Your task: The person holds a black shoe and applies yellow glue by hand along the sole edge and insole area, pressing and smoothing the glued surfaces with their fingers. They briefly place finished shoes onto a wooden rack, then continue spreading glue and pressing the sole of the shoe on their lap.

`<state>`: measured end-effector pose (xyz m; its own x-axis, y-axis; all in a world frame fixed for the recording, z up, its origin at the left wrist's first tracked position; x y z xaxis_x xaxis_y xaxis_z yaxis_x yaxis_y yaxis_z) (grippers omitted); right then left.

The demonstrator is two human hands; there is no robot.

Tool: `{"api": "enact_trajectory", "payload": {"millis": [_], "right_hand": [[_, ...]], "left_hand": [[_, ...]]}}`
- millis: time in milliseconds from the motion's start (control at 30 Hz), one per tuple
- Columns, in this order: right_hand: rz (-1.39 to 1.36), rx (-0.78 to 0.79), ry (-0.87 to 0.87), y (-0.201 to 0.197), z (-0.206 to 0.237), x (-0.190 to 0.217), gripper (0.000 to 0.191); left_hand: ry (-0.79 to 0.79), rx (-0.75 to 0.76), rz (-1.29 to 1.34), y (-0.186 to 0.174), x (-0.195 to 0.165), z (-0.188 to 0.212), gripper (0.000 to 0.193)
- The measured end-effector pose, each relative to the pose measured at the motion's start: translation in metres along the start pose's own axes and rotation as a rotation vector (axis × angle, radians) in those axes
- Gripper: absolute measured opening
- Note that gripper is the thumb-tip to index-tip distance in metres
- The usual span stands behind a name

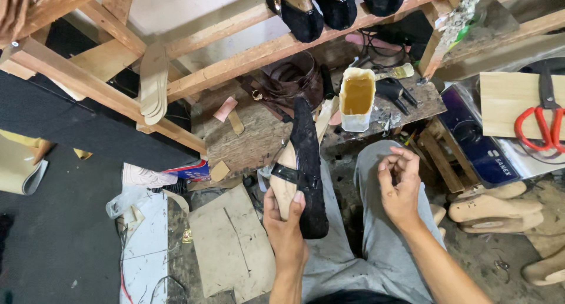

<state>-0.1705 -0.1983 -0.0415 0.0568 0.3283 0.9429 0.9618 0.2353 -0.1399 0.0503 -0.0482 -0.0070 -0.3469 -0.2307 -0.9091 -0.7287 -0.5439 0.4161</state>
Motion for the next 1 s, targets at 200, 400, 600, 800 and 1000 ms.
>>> {"api": "enact_trajectory", "payload": {"millis": [200,400,600,800,1000], "right_hand": [[0.014,-0.003,0.026,-0.002,0.0,0.0,0.037],[0.025,-0.009,0.023,-0.009,0.001,-0.006,0.038],[0.034,-0.011,0.022,-0.01,0.001,-0.01,0.037],[0.005,-0.017,0.031,-0.011,-0.001,-0.014,0.038],[-0.011,-0.02,0.051,-0.014,-0.002,-0.019,0.038]], "left_hand": [[-0.147,0.068,0.22,0.01,0.004,-0.002,0.042],[-0.235,0.05,0.35,0.014,0.021,0.001,0.039],[0.097,0.048,0.073,0.005,0.02,-0.004,0.029],[0.55,0.192,-0.595,0.037,-0.032,0.008,0.04],[0.924,0.258,-1.143,0.069,-0.063,0.016,0.041]]}}
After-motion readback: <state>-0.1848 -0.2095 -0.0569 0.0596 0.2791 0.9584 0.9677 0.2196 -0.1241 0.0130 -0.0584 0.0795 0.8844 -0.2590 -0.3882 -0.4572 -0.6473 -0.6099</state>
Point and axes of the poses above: each hand's wrist, its own z-axis away from the middle knuckle, its own y-axis out of the palm, x = y × z, the point moved 7 cm from there along -z, towards the middle knuckle, and after that the axes turned 11 degrees about x, right-handed, at the moved point
